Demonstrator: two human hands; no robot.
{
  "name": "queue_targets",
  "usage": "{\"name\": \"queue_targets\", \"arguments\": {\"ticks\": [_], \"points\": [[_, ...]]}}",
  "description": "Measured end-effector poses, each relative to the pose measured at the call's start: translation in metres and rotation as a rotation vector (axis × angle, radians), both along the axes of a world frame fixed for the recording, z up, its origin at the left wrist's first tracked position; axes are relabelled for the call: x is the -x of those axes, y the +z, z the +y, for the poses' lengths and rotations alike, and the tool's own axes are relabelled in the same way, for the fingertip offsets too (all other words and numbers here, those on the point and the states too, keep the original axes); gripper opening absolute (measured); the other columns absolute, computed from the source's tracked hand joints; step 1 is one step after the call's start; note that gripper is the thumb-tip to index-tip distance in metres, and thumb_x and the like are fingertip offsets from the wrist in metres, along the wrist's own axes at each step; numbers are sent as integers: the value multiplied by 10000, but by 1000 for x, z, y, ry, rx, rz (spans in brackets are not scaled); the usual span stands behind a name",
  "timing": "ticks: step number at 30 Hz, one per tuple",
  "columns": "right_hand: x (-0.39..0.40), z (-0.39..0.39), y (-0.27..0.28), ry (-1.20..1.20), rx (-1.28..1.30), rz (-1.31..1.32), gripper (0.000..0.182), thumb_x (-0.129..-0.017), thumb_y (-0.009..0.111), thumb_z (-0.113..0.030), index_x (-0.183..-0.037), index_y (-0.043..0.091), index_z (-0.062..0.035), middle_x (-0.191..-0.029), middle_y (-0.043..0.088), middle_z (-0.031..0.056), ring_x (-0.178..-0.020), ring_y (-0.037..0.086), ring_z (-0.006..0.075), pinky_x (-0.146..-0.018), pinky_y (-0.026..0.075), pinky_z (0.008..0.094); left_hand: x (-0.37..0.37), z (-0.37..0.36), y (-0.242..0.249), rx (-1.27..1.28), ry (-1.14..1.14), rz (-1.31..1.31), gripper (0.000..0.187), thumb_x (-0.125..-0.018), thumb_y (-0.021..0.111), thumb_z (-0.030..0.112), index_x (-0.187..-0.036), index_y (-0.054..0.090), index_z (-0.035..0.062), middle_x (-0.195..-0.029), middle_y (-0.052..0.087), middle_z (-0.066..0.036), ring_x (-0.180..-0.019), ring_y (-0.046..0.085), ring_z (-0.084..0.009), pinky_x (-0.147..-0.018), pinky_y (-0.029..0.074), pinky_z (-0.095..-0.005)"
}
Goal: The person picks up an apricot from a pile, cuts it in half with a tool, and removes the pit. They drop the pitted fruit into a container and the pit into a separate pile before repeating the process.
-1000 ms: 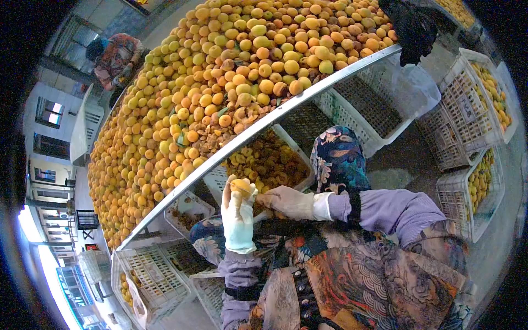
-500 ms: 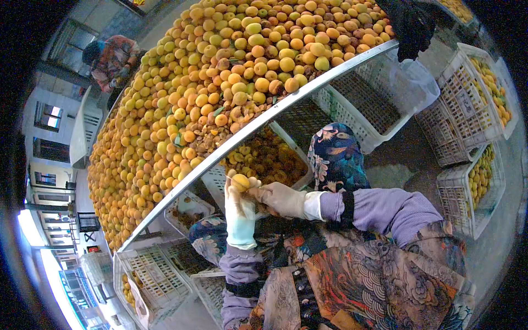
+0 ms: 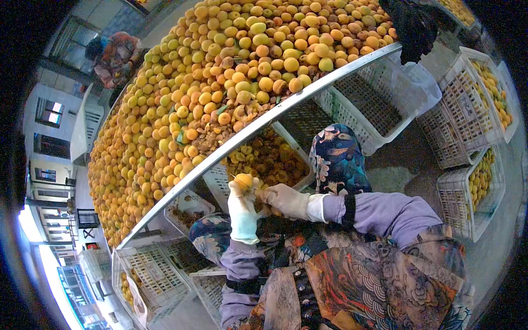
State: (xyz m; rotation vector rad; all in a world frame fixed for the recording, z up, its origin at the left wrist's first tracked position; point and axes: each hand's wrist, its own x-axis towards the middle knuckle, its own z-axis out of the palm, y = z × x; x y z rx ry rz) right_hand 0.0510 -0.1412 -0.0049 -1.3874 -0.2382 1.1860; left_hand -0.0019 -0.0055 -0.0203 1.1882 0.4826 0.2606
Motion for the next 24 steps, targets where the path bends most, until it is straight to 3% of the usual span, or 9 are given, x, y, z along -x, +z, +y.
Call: {"name": "queue_targets", "arguments": {"ticks": [3,5,7,10,12,17,20,22,24], "points": [[-2,-1,17,24,75,42,501,-910,408,-543,-773,545,-81,-520,439,3,-390,391,115,-351,294,261,1,6,-2,-246,-40,-8,402,-970,407,376,-1026,570,13,-876,611,-56,-806,528,-122,-736,410,-259],[-1,-1,14,43,110,57,499,-912,398,-545,-775,539,-86,-516,425,-1,-380,376,113,-343,278,258,0,7,-3,-276,-28,28,388,-966,417,366,-1014,576,15,-874,611,-51,-805,527,-120,-732,410,-259],[0,-2,8,55,-5,324,508,-906,381,-580,-794,522,-105,-487,365,-22,-352,319,96,-321,242,249,-2,7,0,-306,-15,59,375,-961,427,356,-1002,582,17,-871,612,-46,-804,525,-118,-728,411,-258],[1,-2,13,56,-152,490,536,-928,339,-562,-791,493,-67,-487,318,-43,-366,288,65,-326,233,226,1,7,1,-177,-49,46,401,-954,438,392,-1001,579,19,-876,611,-52,-786,532,-129,-705,418,-265],[0,0,10,86,-214,515,523,-938,329,-546,-791,488,-69,-485,311,-47,-366,285,64,-323,231,223,-1,9,1,242,-44,48,458,-938,450,446,-997,575,9,-882,609,-72,-777,550,-153,-703,436,-279],[1,5,0,108,-361,687,491,-962,308,-496,-806,482,-64,-485,295,-53,-364,283,62,-322,226,213,-1,6,-7,447,-13,-41,549,-909,460,516,-1002,567,-14,-902,601,-107,-823,568,-187,-774,450,-305],[2,5,3,137,-332,575,495,-956,328,-502,-808,496,-60,-491,318,-47,-371,291,61,-326,230,218,1,7,-2,353,36,-64,509,-927,452,478,-1018,571,-8,-902,605,-93,-838,562,-174,-782,444,-303],[-3,-1,25,97,-134,290,505,-943,358,-516,-805,515,-56,-492,354,-35,-371,305,69,-330,238,225,1,14,8,-248,-37,-52,450,-948,433,420,-1024,572,-1,-897,606,-69,-833,552,-157,-767,440,-294],[0,1,24,36,-99,179,473,-931,416,-494,-805,534,-54,-487,374,-26,-361,317,80,-334,243,228,0,14,13,-351,-52,-59,399,-960,416,366,-1025,574,6,-885,605,-55,-820,542,-145,-753,433,-282]]}}
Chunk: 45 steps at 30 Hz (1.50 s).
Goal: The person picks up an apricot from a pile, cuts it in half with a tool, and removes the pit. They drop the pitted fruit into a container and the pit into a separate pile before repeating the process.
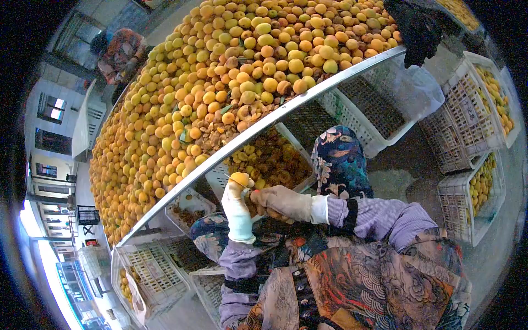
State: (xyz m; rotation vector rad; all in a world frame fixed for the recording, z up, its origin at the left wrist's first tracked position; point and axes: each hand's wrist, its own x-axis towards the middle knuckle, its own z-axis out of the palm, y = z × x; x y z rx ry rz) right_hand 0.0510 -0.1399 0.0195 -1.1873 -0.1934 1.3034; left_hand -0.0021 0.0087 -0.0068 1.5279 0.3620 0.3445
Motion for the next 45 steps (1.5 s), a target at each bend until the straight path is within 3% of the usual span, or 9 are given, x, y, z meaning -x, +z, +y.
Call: {"name": "queue_targets", "arguments": {"ticks": [8,10,12,16,20,30,34,39,45], "points": [[-15,-2,-6,-269,-3,85,337,-885,563,-415,-854,544,-80,-558,464,-24,-411,401,52,-356,295,211,12,4,5,-549,93,5,271,-865,559,226,-985,582,-16,-860,604,-175,-782,570,-306,-724,456,-365],[-19,18,-58,-437,-171,62,310,-927,521,-326,-1019,559,-33,-886,590,15,-757,505,76,-653,424,223,10,-4,16,-700,-10,-92,289,-818,613,246,-976,594,4,-858,602,-173,-786,573,-326,-720,462,-386],[-13,12,-5,-397,-6,-37,370,-908,547,-354,-1043,555,-9,-954,601,65,-830,515,106,-727,435,262,10,-7,13,-1011,-54,-117,356,-784,651,323,-972,595,27,-853,598,-154,-797,568,-335,-719,456,-408],[-11,24,-42,-285,145,-240,436,-869,592,-388,-1051,537,4,-957,596,74,-852,530,138,-776,439,295,9,-2,10,-1219,-99,-129,401,-810,598,442,-837,561,44,-742,540,-125,-701,519,-332,-638,413,-406],[-5,26,-43,-435,-100,62,371,-881,582,-348,-1014,537,-4,-914,587,65,-822,521,122,-753,431,275,11,-9,6,-1213,-65,-121,386,-827,588,424,-853,570,38,-746,551,-135,-712,535,-341,-644,425,-406],[6,44,-46,-687,-106,-12,261,-882,596,-258,-919,517,-13,-796,527,5,-732,459,67,-648,402,225,6,-26,-6,-621,176,53,293,-920,476,283,-868,584,15,-750,589,-176,-667,569,-340,-605,443,-370],[11,42,-42,-702,-100,-156,234,-865,601,-213,-914,501,-8,-779,499,-5,-698,442,65,-591,390,230,3,-22,-18,44,176,41,416,-985,367,379,-914,567,20,-736,541,-20,-658,510,-114,-634,437,-261],[7,31,-41,-600,-161,-292,212,-886,574,-193,-955,510,-3,-805,513,-3,-727,453,62,-631,415,231,3,-21,4,541,185,72,490,-919,413,544,-993,508,69,-921,536,-44,-833,507,-163,-817,416,-296],[-3,23,-20,-555,-187,-184,197,-893,569,-162,-994,531,3,-843,550,6,-762,491,64,-681,439,227,3,8,-22,857,166,-67,475,-897,459,541,-989,510,78,-961,561,-60,-816,517,-177,-783,436,-309]]}}
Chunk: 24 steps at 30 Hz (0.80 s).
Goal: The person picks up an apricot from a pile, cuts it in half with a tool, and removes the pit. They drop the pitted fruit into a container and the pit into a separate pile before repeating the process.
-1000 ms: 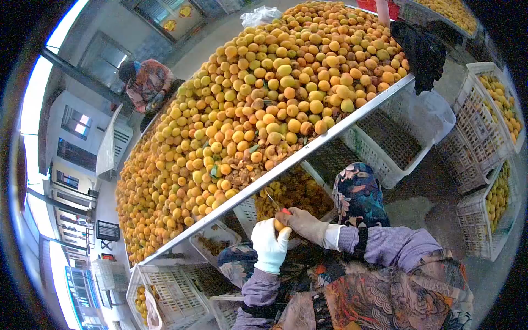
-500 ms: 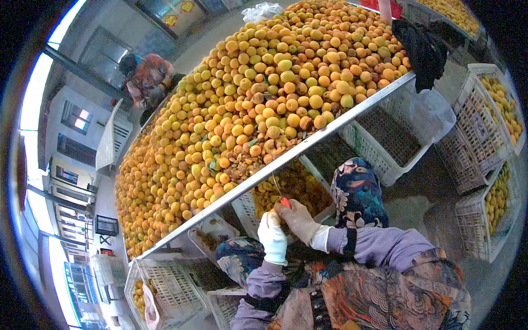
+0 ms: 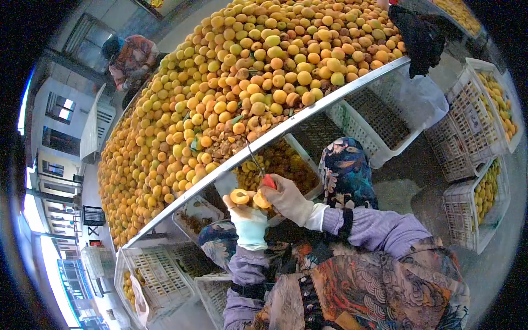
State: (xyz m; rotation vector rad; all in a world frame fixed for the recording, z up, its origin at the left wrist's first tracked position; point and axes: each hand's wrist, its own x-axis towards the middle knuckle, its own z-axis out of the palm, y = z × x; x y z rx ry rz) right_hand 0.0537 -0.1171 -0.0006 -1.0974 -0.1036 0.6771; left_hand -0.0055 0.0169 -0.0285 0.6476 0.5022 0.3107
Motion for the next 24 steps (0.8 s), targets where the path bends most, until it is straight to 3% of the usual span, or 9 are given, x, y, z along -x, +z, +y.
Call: {"name": "queue_targets", "arguments": {"ticks": [3,5,6,9,11,13,20,23,24], "points": [[-11,3,-10,14,5,-128,231,-894,579,-203,-1005,537,-5,-835,567,18,-762,504,72,-688,444,231,2,1,2,-11,15,21,484,-906,427,546,-884,507,69,-832,560,-62,-731,496,-169,-691,428,-293],[-27,5,-8,21,270,-459,269,-888,590,-253,-1019,546,-21,-813,582,35,-751,515,83,-684,454,250,3,-2,13,-276,-176,-152,542,-918,346,575,-840,508,64,-746,535,-70,-702,495,-206,-728,424,-332],[-32,6,-6,20,271,-457,269,-888,590,-253,-1019,546,-21,-813,582,35,-751,515,83,-684,454,250,1,-4,14,-67,-196,-233,565,-926,326,561,-875,530,37,-703,512,-78,-701,499,-248,-771,413,-397],[-43,12,1,-8,329,-462,228,-879,595,-223,-997,557,-32,-786,554,1,-731,492,66,-661,435,226,4,5,11,27,-281,-214,576,-926,354,529,-962,557,-9,-681,526,-102,-741,520,-282,-823,402,-440],[-42,15,10,-41,255,-444,198,-874,593,-199,-986,566,-38,-773,558,2,-711,497,57,-651,433,217,6,5,10,97,-270,-204,566,-922,373,503,-1008,556,-26,-676,536,-109,-761,531,-287,-839,403,-445],[-40,11,37,88,87,-72,165,-865,594,-169,-974,574,-47,-781,564,3,-681,512,53,-603,432,200,6,3,13,165,-266,-196,561,-919,393,477,-1054,556,-42,-671,547,-117,-782,542,-292,-855,404,-450],[-46,8,60,197,-353,104,164,-846,504,-64,-994,538,-2,-769,526,35,-618,523,88,-551,472,202,6,3,21,195,-294,-254,504,-909,417,416,-1096,551,-32,-829,593,-125,-843,561,-298,-904,382,-496],[-48,10,59,151,-449,128,168,-845,472,-66,-988,539,-5,-738,503,23,-573,503,103,-540,478,224,10,-1,23,197,-305,-272,523,-908,414,429,-1101,535,-42,-855,586,-134,-856,558,-309,-916,373,-503],[-47,12,59,115,-411,62,176,-889,451,-153,-960,535,-15,-667,465,11,-502,439,95,-476,427,228,12,-2,25,200,-296,-262,537,-908,410,438,-1101,526,-50,-857,581,-140,-859,556,-316,-921,368,-505]]}}
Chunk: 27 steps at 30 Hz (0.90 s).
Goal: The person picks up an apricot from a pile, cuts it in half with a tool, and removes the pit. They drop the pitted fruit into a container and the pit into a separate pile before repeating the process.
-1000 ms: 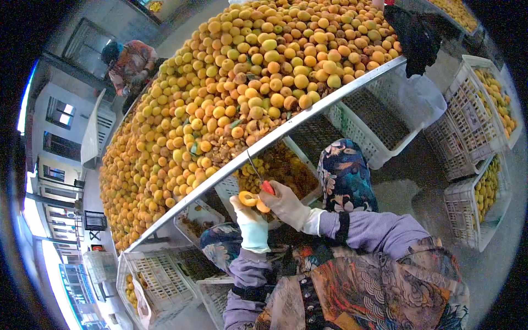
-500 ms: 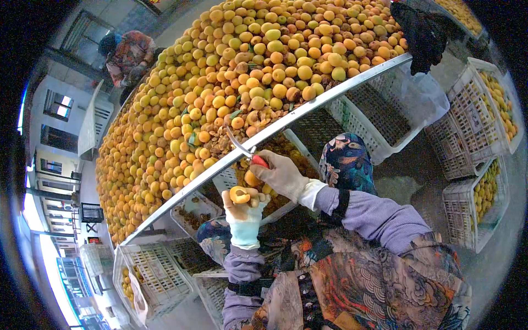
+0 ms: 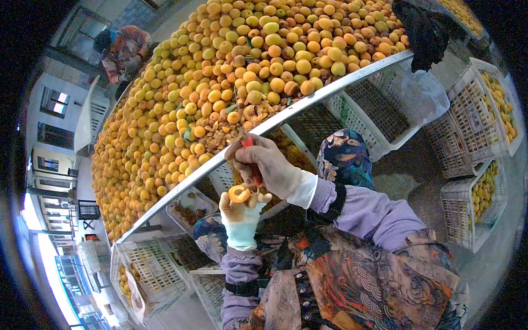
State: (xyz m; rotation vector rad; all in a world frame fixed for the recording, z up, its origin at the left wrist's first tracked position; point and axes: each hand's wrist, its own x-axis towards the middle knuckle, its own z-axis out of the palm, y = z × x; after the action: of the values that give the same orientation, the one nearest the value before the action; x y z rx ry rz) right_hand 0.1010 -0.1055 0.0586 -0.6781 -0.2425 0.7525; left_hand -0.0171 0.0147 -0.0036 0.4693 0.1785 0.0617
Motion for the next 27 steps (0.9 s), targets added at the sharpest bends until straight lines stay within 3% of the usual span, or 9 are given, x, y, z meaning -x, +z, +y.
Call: {"name": "queue_targets", "arguments": {"ticks": [4,9,11,17,21,23,24,26,27], "points": [[2,-3,13,-35,-33,-118,342,-960,368,-333,-860,513,-40,-566,390,-10,-469,357,75,-427,291,217,4,-2,-10,89,-106,27,531,-922,375,457,-1047,524,-37,-930,576,-180,-874,555,-342,-871,417,-507],[6,-2,8,-49,-38,-169,320,-906,507,-335,-782,568,-46,-525,436,-4,-415,378,68,-388,285,208,10,-26,-5,-169,21,-99,445,-948,389,416,-1027,478,-12,-922,583,-160,-829,573,-271,-751,501,-387],[9,-3,10,-73,-26,-163,290,-898,540,-301,-760,557,-47,-539,458,4,-422,383,62,-388,283,203,11,-29,-2,-103,39,51,296,-947,469,270,-1042,457,-11,-948,584,-159,-814,577,-230,-734,503,-332],[12,-12,25,-28,54,-203,240,-880,571,-230,-741,538,-37,-586,475,6,-468,396,58,-409,280,194,4,-32,9,52,-38,145,383,-940,452,370,-1008,471,-7,-919,579,-131,-747,578,-201,-648,504,-276],[13,-10,11,19,46,-162,243,-875,596,-229,-723,543,-47,-601,531,15,-474,423,44,-416,326,192,8,-37,-2,110,96,78,424,-896,534,364,-1096,444,1,-913,577,-132,-814,583,-207,-710,514,-301],[17,-6,5,-63,190,-275,244,-861,607,-224,-704,555,-44,-600,523,0,-509,431,41,-449,353,205,6,-19,-39,227,-132,-101,578,-775,699,117,-1225,352,6,-978,568,-145,-884,582,-204,-786,510,-320],[20,-4,2,-63,190,-274,244,-861,607,-224,-704,555,-44,-600,523,0,-509,431,41,-449,353,205,5,-27,-26,228,-132,-100,578,-775,699,117,-1225,352,6,-978,568,-145,-884,582,-204,-786,510,-320],[26,0,-2,-102,176,-445,210,-839,621,-193,-696,572,-47,-606,523,-7,-546,439,39,-485,367,204,1,-49,10,-188,305,445,756,-680,717,-66,-1285,272,16,-1034,539,-124,-897,573,-188,-807,506,-337],[26,2,-1,-103,175,-445,210,-839,621,-193,-696,572,-47,-606,523,-7,-546,439,39,-485,367,204,3,-48,4,-189,305,446,756,-680,717,-66,-1285,272,16,-1034,539,-124,-897,573,-188,-807,506,-337]]}}
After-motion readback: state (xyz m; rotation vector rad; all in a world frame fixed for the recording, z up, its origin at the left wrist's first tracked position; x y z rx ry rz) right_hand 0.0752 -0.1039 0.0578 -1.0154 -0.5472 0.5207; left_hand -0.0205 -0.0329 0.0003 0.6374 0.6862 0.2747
